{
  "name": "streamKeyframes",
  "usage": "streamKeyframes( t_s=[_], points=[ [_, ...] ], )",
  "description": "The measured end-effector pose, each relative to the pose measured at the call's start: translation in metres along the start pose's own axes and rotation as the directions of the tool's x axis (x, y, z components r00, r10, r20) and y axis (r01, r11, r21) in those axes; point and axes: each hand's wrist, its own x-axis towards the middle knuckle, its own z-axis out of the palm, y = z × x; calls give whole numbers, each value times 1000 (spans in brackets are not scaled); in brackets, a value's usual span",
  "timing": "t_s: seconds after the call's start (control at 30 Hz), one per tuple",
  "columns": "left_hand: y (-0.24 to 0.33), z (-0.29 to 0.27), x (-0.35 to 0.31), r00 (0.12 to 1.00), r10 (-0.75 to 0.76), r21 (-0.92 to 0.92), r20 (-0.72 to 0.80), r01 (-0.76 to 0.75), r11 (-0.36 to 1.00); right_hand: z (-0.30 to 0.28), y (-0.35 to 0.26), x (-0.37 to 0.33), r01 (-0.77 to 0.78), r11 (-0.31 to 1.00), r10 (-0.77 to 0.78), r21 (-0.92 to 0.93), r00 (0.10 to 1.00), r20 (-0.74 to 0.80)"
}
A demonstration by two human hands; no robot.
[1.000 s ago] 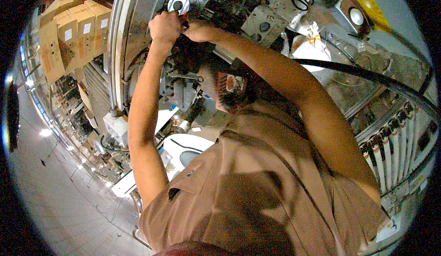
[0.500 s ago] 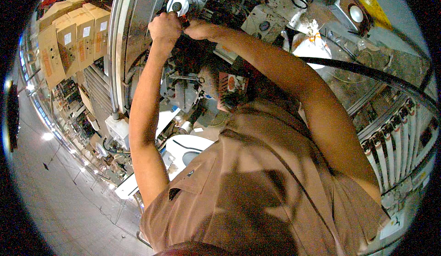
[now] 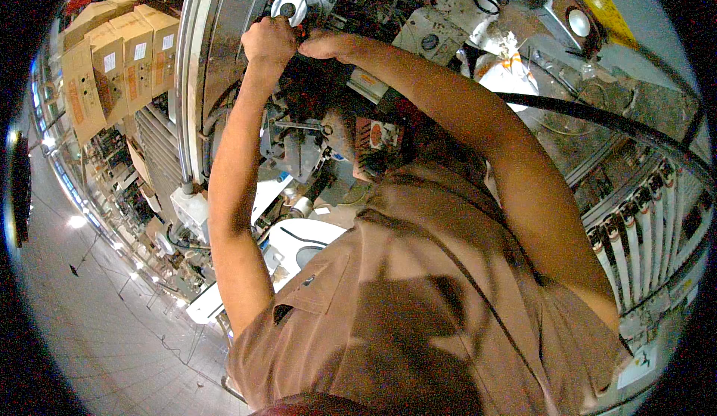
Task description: The person adjusts and maintains industrial machinery in a workshop, using a wrench and pliers to tighten components and feeding material through rollers.
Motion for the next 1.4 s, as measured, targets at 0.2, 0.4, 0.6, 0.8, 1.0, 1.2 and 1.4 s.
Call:
streamKeyframes(
  t_s=[0.2,0.4,0.6,0.8,1.0,1.2,1.4],
  points=[
    [4,-4,3,1000,-5,22,20,5,1000,-5,5,1,37,999,-37,-1,999,5],
    [2,-3,2,1000,-3,16,8,3,1000,-3,2,3,-47,999,47,-5,999,20],
    [2,0,-2,999,-44,-10,-12,44,999,-7,19,2,164,984,-163,67,986,-11],
    [4,5,-5,998,-55,-27,-25,55,998,-3,4,-8,65,998,-64,6,996,-57],
    [-1,0,-1,1000,12,-29,-26,-13,999,-5,-5,-5,67,984,-73,-166,997,-26],
    [-1,5,1,1000,10,-18,-15,-10,1000,-1,-9,-8,6,985,-18,-175,997,-69],
    [-1,11,-8,997,-50,-62,-65,46,997,1,-27,-26,-45,990,41,-131,999,-34]
  ],
)
